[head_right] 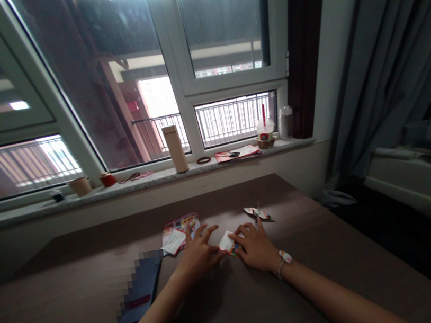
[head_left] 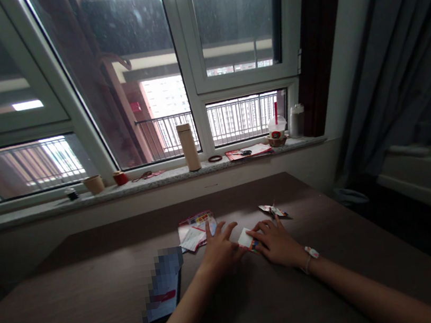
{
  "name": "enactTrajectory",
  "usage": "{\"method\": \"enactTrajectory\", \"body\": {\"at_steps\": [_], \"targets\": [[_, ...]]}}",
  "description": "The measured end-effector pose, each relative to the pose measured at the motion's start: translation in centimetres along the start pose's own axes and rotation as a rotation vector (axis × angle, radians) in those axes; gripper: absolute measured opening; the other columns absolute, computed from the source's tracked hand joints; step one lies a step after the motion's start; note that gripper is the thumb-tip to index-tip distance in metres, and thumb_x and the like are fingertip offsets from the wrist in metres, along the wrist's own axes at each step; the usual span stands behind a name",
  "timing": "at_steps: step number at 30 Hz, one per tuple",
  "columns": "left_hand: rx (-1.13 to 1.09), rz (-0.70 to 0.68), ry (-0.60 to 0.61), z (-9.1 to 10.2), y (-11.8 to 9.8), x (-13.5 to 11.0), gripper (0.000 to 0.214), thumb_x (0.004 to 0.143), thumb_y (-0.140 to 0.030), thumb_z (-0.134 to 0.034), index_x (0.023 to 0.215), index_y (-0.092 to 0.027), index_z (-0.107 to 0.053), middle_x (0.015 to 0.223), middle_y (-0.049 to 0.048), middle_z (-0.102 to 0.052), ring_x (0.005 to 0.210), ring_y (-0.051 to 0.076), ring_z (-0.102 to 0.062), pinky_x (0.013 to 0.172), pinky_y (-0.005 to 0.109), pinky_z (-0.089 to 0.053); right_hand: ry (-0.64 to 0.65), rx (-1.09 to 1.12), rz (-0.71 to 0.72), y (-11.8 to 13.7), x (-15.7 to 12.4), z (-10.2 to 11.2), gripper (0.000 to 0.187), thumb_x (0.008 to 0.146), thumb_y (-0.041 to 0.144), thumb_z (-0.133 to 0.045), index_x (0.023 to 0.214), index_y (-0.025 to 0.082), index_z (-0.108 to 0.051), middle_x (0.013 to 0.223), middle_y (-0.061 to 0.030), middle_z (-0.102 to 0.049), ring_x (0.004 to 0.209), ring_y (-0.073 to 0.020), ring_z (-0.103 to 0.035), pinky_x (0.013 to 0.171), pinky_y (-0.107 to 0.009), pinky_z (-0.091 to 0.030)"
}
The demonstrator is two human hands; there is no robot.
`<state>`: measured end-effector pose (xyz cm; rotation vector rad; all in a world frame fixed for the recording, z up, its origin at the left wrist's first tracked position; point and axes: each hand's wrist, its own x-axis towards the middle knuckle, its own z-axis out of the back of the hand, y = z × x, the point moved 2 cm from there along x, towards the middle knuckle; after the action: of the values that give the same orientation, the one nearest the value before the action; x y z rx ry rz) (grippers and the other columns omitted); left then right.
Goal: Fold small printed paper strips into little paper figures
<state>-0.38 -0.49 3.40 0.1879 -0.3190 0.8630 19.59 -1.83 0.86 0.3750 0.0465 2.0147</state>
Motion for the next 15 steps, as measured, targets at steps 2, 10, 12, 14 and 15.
{"method": "enactTrajectory", "body": {"at_steps": [2,10,12,14,15], "targets": [[-0.012,0.012,0.014,-0.01,-0.05,0.0,0.027,0.088,-0.05,-0.054,0.091,-0.035,-0.076,0.138,0.0014,-0.05,0.131,0.033,-0.037,0.111,0.068,-0.002,0.002,0.005,-0.006,0.01,-0.04,0.06,0.044,0.092,0.043,-0.044,0.136,0.036,-0.046,0.128,-0.0042,-0.056,0.124,-0.0272,-0.039,0.112,-0.058,-0.002],[-0.065,0.064,0.043,0.19,-0.32,-0.02,0.033,0.09,-0.045,-0.052,0.083,-0.026,-0.078,0.13,0.0072,-0.056,0.128,0.032,-0.04,0.111,0.069,-0.007,-0.005,0.042,-0.004,0.0,-0.16,0.1,0.045,0.093,0.043,-0.042,0.137,0.036,-0.045,0.129,-0.0034,-0.056,0.125,-0.0265,-0.039,0.113,-0.057,-0.003],[-0.083,0.086,0.027,-0.08,-0.29,-0.08,0.032,0.09,-0.043,-0.052,0.081,-0.026,-0.078,0.13,0.0068,-0.057,0.128,0.031,-0.041,0.111,0.068,-0.007,0.004,0.046,-0.005,-0.01,-0.14,0.05,0.045,0.093,0.043,-0.041,0.137,0.037,-0.045,0.129,-0.0034,-0.055,0.125,-0.0265,-0.039,0.113,-0.057,-0.003],[-0.092,0.096,0.004,-0.39,-0.32,-0.13,0.03,0.091,-0.04,-0.052,0.083,-0.026,-0.077,0.129,0.0063,-0.059,0.126,0.029,-0.044,0.112,0.066,-0.007,0.013,0.05,-0.007,-0.02,-0.13,0.05,0.045,0.093,0.044,-0.041,0.137,0.037,-0.045,0.13,-0.0038,-0.055,0.125,-0.0268,-0.039,0.113,-0.058,-0.004],[-0.094,0.102,-0.015,-0.5,-0.34,-0.15,0.029,0.091,-0.039,-0.052,0.084,-0.026,-0.077,0.128,0.0062,-0.059,0.125,0.028,-0.046,0.113,0.064,-0.007,0.015,0.054,-0.008,-0.04,-0.12,0.06,0.045,0.093,0.044,-0.041,0.137,0.037,-0.045,0.131,-0.004,-0.055,0.125,-0.027,-0.039,0.113,-0.058,-0.004]]}}
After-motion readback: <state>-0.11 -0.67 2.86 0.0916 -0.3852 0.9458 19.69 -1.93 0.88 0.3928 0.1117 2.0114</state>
